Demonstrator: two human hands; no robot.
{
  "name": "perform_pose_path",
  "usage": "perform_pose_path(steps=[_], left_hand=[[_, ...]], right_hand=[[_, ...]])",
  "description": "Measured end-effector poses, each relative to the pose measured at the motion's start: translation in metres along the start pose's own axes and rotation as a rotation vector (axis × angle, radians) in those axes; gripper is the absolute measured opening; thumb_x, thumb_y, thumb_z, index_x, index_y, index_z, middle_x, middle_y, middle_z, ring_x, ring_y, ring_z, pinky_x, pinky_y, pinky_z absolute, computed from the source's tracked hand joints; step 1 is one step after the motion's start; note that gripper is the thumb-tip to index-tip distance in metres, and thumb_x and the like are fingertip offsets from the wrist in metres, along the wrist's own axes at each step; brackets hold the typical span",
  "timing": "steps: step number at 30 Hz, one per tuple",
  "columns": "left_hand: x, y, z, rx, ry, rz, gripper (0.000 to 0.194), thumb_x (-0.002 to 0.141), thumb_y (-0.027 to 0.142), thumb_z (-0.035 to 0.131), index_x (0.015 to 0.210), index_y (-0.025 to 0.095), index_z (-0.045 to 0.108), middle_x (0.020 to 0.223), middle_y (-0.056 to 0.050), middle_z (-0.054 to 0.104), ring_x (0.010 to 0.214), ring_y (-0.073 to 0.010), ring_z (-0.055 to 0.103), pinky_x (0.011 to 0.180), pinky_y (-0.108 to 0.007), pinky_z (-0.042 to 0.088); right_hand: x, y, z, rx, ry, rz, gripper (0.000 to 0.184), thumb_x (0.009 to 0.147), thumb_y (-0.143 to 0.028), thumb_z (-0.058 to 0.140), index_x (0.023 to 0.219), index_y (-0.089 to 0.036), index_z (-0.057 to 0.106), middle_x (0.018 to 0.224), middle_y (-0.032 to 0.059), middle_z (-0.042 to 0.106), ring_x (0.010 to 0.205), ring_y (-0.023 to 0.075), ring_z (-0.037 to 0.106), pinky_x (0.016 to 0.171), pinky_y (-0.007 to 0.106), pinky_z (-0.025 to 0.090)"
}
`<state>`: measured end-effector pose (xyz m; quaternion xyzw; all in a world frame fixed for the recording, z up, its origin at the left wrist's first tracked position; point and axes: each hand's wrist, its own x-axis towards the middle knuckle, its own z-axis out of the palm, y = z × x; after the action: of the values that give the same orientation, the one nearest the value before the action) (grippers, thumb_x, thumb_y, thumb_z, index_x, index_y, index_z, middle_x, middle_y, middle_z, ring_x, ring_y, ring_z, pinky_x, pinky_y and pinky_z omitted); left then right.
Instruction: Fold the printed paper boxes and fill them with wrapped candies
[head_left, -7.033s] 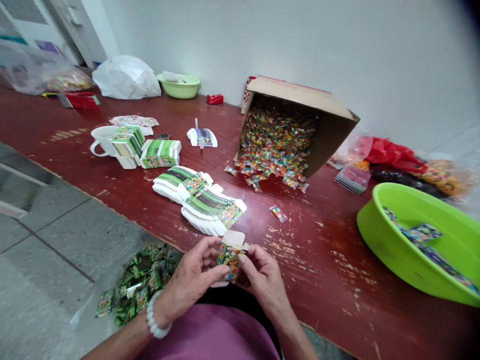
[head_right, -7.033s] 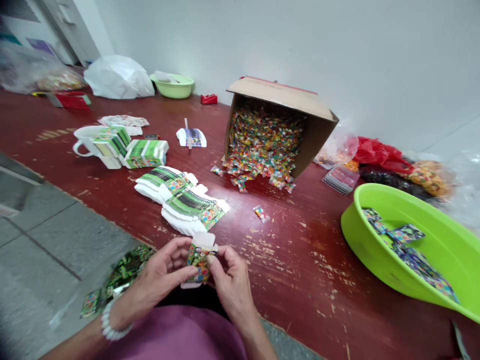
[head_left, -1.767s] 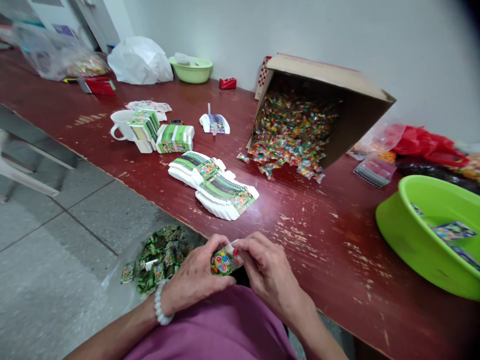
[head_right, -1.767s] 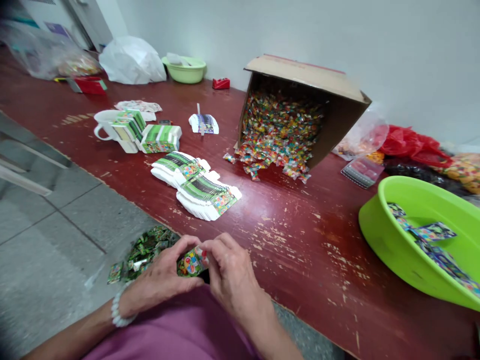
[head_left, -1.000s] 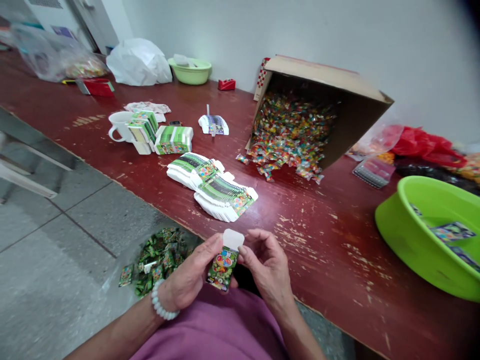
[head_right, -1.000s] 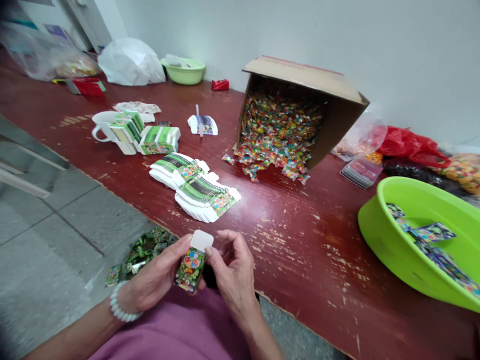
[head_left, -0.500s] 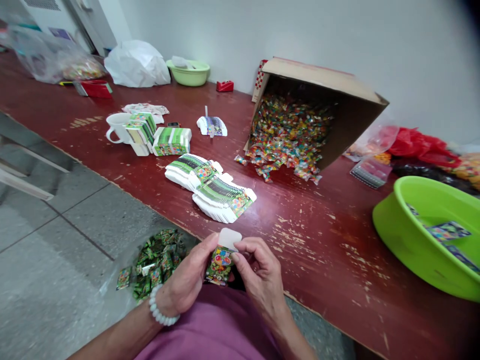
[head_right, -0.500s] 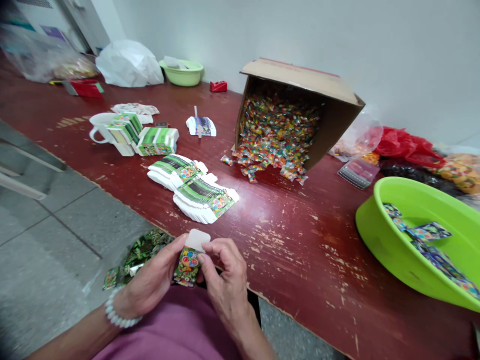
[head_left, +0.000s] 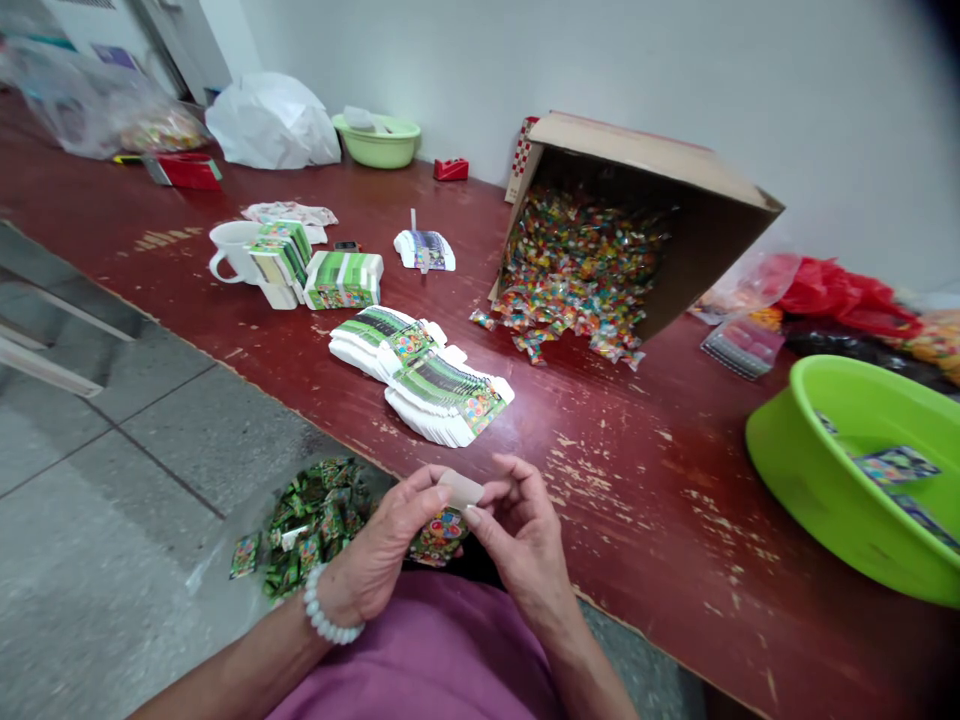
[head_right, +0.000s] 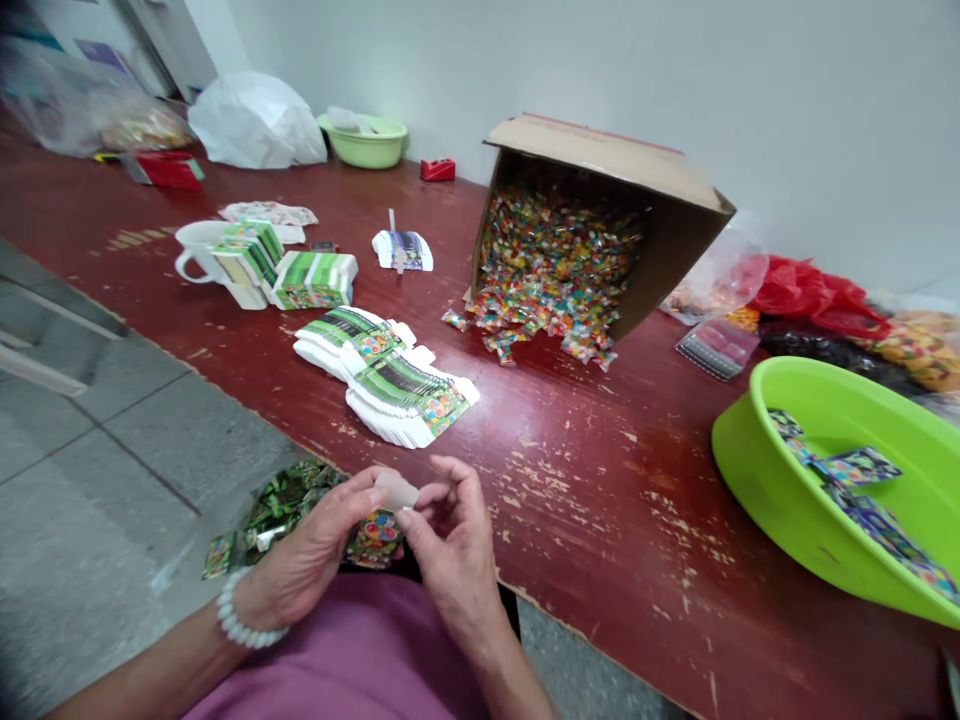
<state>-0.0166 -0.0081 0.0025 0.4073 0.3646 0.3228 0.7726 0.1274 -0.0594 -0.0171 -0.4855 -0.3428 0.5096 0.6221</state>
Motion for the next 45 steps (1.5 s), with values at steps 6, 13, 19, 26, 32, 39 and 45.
perform_pose_path(steps=[6,13,19,26,32,39,45], left_hand=[[-0.003,-0.001,0.002,-0.029,0.039,-0.115,0.032,0.092,0.045,0.060,0.112,0.023,0.069,0.106,-0.003,0.071,0.097,-0.0201,0.061,0.083,-0.030,0.048],[-0.003,-0.005,-0.003,0.085,0.125,-0.021,0.032,0.090,0.049,0.061,0.103,0.023,0.074,0.111,-0.003,0.070,0.111,-0.0229,0.059,0.092,-0.028,0.048],[-0.008,-0.008,-0.004,0.096,0.067,-0.073,0.035,0.094,0.049,0.053,0.118,0.027,0.067,0.108,-0.002,0.068,0.075,-0.0174,0.063,0.062,-0.027,0.053],[-0.003,0.000,0.001,0.240,0.018,0.000,0.034,0.096,0.048,0.049,0.109,0.023,0.068,0.084,0.001,0.065,0.066,-0.0142,0.058,0.069,-0.026,0.049],[-0.005,0.004,-0.001,0.550,0.011,0.077,0.031,0.099,0.043,0.046,0.108,0.022,0.066,0.090,0.000,0.064,0.090,-0.0179,0.058,0.080,-0.024,0.045],[-0.008,0.003,-0.003,0.597,-0.005,0.082,0.029,0.100,0.044,0.041,0.098,0.022,0.059,0.090,0.001,0.059,0.087,-0.0170,0.055,0.078,-0.024,0.043],[-0.011,0.005,-0.001,0.561,0.011,0.104,0.031,0.099,0.045,0.040,0.091,0.023,0.060,0.090,0.001,0.059,0.087,-0.0177,0.054,0.079,-0.024,0.044]], right_hand=[[0.006,-0.012,-0.006,-0.190,-0.102,-0.147,0.008,0.089,-0.024,0.067,0.083,-0.024,0.073,0.082,0.0001,0.055,0.069,0.0119,0.059,0.057,0.023,0.052],[0.006,-0.010,-0.011,-0.311,-0.212,-0.264,0.010,0.092,-0.019,0.062,0.092,-0.025,0.071,0.096,0.0039,0.061,0.090,0.0169,0.062,0.077,0.030,0.053],[0.004,-0.017,-0.009,-0.393,-0.236,-0.282,0.007,0.091,-0.024,0.066,0.095,-0.024,0.071,0.098,0.0051,0.062,0.091,0.0180,0.063,0.079,0.031,0.051],[0.006,-0.008,-0.007,-0.358,-0.143,-0.208,0.007,0.089,-0.027,0.069,0.083,-0.022,0.068,0.090,0.0029,0.062,0.085,0.0165,0.060,0.074,0.028,0.048],[0.006,0.001,-0.008,-0.378,-0.112,-0.047,0.013,0.085,-0.032,0.070,0.090,-0.020,0.067,0.084,0.0007,0.061,0.072,0.0141,0.056,0.067,0.027,0.047],[0.006,-0.007,-0.006,-0.374,-0.139,0.025,0.023,0.085,-0.041,0.071,0.086,-0.018,0.071,0.079,0.0020,0.065,0.069,0.0148,0.057,0.065,0.028,0.047],[0.007,-0.014,-0.006,-0.443,-0.138,-0.060,0.016,0.085,-0.033,0.070,0.079,-0.018,0.071,0.074,0.0013,0.064,0.068,0.0150,0.056,0.064,0.028,0.044]])
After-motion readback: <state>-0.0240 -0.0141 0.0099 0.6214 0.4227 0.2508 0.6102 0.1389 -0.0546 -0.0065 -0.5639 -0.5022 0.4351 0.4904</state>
